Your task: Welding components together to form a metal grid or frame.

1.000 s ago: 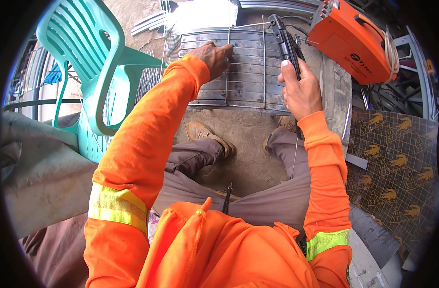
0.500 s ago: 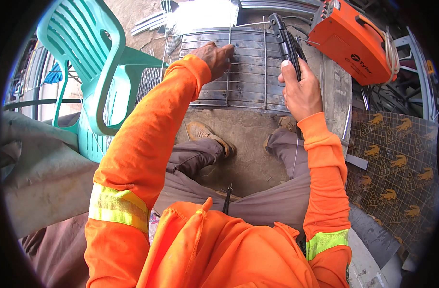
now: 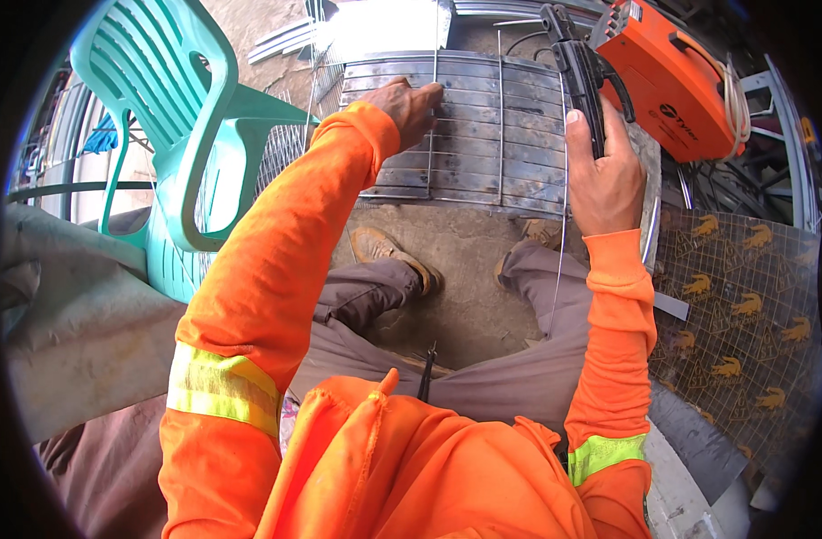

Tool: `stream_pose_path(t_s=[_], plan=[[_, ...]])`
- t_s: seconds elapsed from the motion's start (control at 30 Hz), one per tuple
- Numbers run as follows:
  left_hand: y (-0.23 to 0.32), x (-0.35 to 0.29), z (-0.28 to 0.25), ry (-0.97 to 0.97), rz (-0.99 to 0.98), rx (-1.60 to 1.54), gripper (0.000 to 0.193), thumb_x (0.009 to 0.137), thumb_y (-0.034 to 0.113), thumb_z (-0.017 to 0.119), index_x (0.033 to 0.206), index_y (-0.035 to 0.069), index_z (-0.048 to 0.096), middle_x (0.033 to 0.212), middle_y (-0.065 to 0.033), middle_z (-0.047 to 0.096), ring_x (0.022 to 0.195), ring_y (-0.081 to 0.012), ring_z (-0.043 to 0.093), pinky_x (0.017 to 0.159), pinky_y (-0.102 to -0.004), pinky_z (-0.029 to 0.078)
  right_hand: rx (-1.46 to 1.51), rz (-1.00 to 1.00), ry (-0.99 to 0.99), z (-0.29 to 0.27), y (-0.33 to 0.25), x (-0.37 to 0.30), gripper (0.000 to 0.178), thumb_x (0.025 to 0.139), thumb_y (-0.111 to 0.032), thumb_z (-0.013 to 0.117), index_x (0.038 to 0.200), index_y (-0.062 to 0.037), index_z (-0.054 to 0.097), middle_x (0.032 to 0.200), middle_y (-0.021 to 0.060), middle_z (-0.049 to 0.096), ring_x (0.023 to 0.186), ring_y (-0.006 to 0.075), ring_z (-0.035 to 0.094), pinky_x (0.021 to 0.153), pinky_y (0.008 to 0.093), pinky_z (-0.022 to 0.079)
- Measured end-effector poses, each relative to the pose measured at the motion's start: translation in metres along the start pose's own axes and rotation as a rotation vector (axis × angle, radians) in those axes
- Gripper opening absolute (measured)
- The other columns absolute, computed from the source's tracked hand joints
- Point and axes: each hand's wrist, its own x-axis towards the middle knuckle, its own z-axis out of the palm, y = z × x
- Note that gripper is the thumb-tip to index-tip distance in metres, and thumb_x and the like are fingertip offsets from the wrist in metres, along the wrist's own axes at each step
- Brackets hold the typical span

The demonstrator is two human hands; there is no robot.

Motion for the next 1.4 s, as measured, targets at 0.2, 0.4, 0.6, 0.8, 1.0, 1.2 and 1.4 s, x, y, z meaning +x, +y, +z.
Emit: stream_pose_path(t_s=[0.2,0.4,0.6,0.8,1.0,1.2,1.4], plan=[[0.005,0.005,-0.004,-0.066,-0.048,-0.022,0.030,0.088,0.024,0.061,0.114,0.010,0.059,0.087,-0.0175,0.071,0.082,-0.0415,0.067,0.077,-0.0508,0.052,-0.097,-0.010,-0.070,0.003,0.011,-0.001,0.039,0.095,-0.030,0.057,0.122,-0.0020,0.059,0.098,0.0254,0.067,0.089,0.0432,0.065,0.078,0.0459,0.051],[0.002,0.004,0.001,-0.006,-0.005,0.003,0.028,0.087,0.023,0.062,0.112,0.011,0.059,0.082,-0.0214,0.069,0.080,-0.0427,0.066,0.073,-0.0514,0.052,-0.098,0.016,-0.088,0.003,0.007,-0.001,0.045,0.094,-0.032,0.057,0.124,0.0010,0.058,0.096,0.0289,0.066,0.090,0.0463,0.064,0.078,0.0491,0.050],[0.006,0.004,-0.003,0.003,-0.021,-0.006,0.028,0.087,0.023,0.062,0.112,0.011,0.059,0.081,-0.0218,0.068,0.080,-0.0433,0.066,0.073,-0.0517,0.052,-0.162,0.046,-0.141,-0.001,0.004,0.000,0.038,0.097,-0.033,0.057,0.122,-0.0049,0.061,0.092,0.0220,0.066,0.085,0.0380,0.067,0.074,0.0406,0.051],[0.000,0.004,0.000,0.005,0.003,-0.017,0.030,0.087,0.024,0.062,0.113,0.010,0.059,0.084,-0.0211,0.069,0.080,-0.0422,0.067,0.074,-0.0507,0.053,-0.102,0.102,-0.187,-0.002,-0.005,0.002,0.036,0.094,-0.030,0.057,0.117,-0.0020,0.060,0.091,0.0263,0.067,0.086,0.0469,0.063,0.074,0.0504,0.050],[-0.016,-0.003,-0.002,-0.082,0.040,0.060,0.030,0.090,0.023,0.059,0.117,0.010,0.060,0.099,-0.0176,0.070,0.093,-0.0387,0.066,0.079,-0.0453,0.054,-0.097,0.054,-0.162,0.006,-0.004,0.002,0.036,0.095,-0.027,0.056,0.118,0.0003,0.059,0.091,0.0271,0.067,0.086,0.0463,0.064,0.074,0.0495,0.050],[-0.004,0.006,0.005,-0.058,0.081,0.025,0.029,0.090,0.025,0.062,0.113,0.008,0.059,0.094,-0.0179,0.069,0.093,-0.0387,0.065,0.078,-0.0459,0.053,-0.161,0.085,-0.166,0.001,0.002,0.001,0.045,0.095,-0.032,0.057,0.123,0.0023,0.057,0.098,0.0290,0.067,0.090,0.0467,0.064,0.079,0.0496,0.050],[-0.003,0.011,0.006,-0.065,0.052,-0.013,0.028,0.086,0.020,0.064,0.111,0.008,0.059,0.086,-0.0193,0.069,0.086,-0.0384,0.067,0.075,-0.0465,0.053,-0.092,0.013,-0.100,0.001,0.006,0.000,0.044,0.095,-0.031,0.056,0.123,0.0030,0.057,0.098,0.0281,0.067,0.091,0.0461,0.064,0.079,0.0501,0.050]])
